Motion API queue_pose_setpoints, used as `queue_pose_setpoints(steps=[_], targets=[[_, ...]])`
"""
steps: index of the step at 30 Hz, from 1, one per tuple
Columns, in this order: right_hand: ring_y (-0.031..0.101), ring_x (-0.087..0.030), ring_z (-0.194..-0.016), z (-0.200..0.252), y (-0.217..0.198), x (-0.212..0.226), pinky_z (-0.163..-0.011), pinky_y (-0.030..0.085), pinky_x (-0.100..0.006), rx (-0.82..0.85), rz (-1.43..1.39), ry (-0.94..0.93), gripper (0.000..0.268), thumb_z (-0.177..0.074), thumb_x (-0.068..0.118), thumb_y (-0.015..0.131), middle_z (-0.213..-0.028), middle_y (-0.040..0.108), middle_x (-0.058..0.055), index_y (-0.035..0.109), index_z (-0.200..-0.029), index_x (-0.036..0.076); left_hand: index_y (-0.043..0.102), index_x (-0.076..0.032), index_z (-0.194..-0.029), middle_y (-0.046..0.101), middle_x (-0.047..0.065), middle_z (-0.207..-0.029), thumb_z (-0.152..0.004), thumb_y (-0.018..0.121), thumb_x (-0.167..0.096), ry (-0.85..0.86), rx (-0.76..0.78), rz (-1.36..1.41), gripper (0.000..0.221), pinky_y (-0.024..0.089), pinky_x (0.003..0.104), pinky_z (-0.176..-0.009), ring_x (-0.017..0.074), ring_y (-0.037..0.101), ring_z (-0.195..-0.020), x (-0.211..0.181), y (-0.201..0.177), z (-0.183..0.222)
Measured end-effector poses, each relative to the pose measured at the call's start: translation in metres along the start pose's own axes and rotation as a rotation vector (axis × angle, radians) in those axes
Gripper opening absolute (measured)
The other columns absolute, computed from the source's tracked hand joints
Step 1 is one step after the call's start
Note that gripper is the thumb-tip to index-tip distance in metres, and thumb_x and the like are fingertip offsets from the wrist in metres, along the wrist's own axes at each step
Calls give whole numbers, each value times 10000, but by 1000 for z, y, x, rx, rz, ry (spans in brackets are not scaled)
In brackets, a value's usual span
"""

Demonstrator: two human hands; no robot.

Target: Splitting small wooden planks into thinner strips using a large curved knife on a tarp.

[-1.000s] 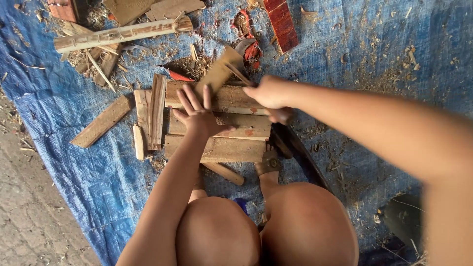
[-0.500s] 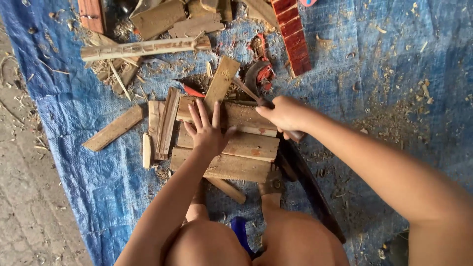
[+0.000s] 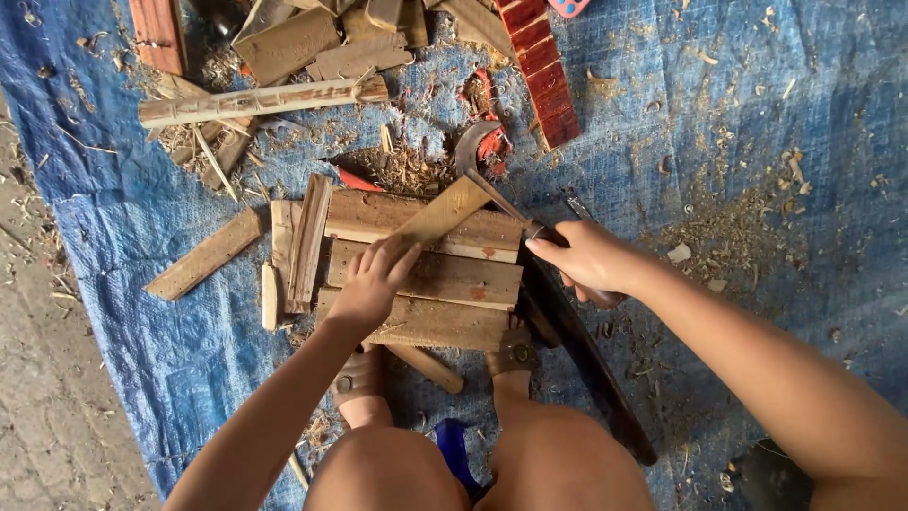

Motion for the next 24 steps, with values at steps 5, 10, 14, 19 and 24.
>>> queue_pose_setpoints(steps=[5, 10, 14, 19, 24], targets=[[750, -228, -581, 8, 10, -10, -559, 593, -332, 18, 133, 46, 678, -1024, 467, 422, -806, 732, -152, 495, -1404, -89, 513, -222, -1492, 531, 127, -1422, -878, 576, -115, 191, -158, -111, 627, 438, 399, -999, 292, 490, -1397, -24, -41, 14], [753, -216, -585, 22, 14, 3, -574, 590, -329, 43, 274, 64, 643, -1023, 444, 424, -829, 744, -142, 485, -1429, -50, 575, -120, -1453, 660, 92, -1259, -912, 539, -80, 160, -221, -5, 544, 454, 385, -1043, 261, 574, -1344, -32, -47, -1], [751, -204, -592, 20, 15, 6, -593, 587, -322, 18, 330, 75, 634, -1024, 433, 395, -870, 751, -152, 494, -1435, -39, 416, -104, -1588, 530, 152, -1516, -818, 544, -54, -54, -133, 96, 782, 443, 471, -1109, 323, 423, -1483, -27, -23, -34], [737, -199, -548, 21, 19, 3, -608, 575, -321, 82, 443, 96, 634, -1017, 471, 363, -791, 744, -107, 545, -1381, -15, 341, -42, -1601, 281, 186, -1680, -1011, 508, -509, -203, 95, 47, 771, 299, 444, -1227, 312, 210, -1580, -12, 17, -49], [723, -193, -524, 32, 15, 5, -534, 578, -316, 111, 443, 83, 617, -1011, 438, 415, -829, 743, -134, 549, -1379, -39, 367, -109, -1605, 248, 147, -1701, -1047, 475, -447, -194, 39, 42, 661, 205, 452, -1255, 280, 189, -1588, -8, 15, -37]])
Point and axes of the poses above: each hand's wrist, its own z-axis away from the middle knuckle, its own y-axis out of the palm, x = y × z, the point moved 8 cm from there along -z, towards the middle knuckle
